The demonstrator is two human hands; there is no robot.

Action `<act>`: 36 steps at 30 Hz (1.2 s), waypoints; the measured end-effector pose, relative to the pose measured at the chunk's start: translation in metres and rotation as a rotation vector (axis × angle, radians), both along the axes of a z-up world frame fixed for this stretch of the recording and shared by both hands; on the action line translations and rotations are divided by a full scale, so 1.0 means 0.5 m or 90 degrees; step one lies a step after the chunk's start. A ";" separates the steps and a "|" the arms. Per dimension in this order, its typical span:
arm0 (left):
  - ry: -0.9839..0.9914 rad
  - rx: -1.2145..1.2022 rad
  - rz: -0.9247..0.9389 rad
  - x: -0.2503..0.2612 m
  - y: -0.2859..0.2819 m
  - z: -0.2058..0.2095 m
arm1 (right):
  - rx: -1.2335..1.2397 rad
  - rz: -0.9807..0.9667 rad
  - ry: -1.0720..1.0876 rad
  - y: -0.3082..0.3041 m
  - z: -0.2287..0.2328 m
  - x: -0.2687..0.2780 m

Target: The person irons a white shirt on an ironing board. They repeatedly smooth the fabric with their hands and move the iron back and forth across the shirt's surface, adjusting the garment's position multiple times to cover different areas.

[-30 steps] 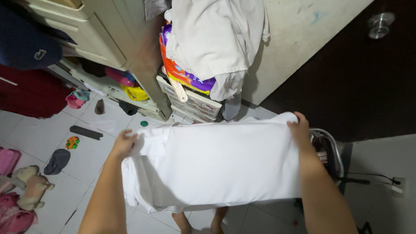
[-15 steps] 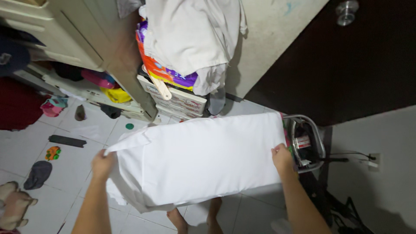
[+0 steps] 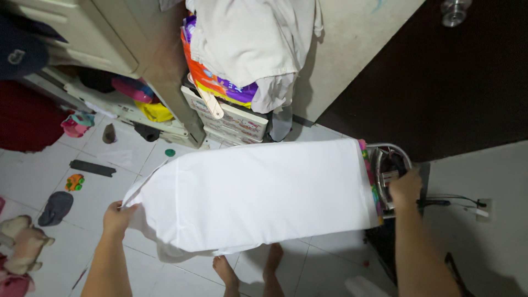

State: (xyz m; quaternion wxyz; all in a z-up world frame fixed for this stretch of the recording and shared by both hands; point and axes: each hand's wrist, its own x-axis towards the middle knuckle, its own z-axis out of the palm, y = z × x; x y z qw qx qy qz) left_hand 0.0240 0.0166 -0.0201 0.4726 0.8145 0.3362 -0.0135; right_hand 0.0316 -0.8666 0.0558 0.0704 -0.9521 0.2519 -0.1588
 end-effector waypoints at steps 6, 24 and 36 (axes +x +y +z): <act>-0.031 0.573 -0.066 -0.024 -0.073 -0.032 | 0.173 0.018 0.097 -0.058 0.011 0.050; 0.148 0.445 -0.078 -0.009 -0.062 0.014 | 0.180 0.137 0.152 0.367 0.076 -0.010; -0.113 0.183 -0.008 -0.021 0.063 -0.077 | 0.382 0.085 0.290 0.308 0.021 0.085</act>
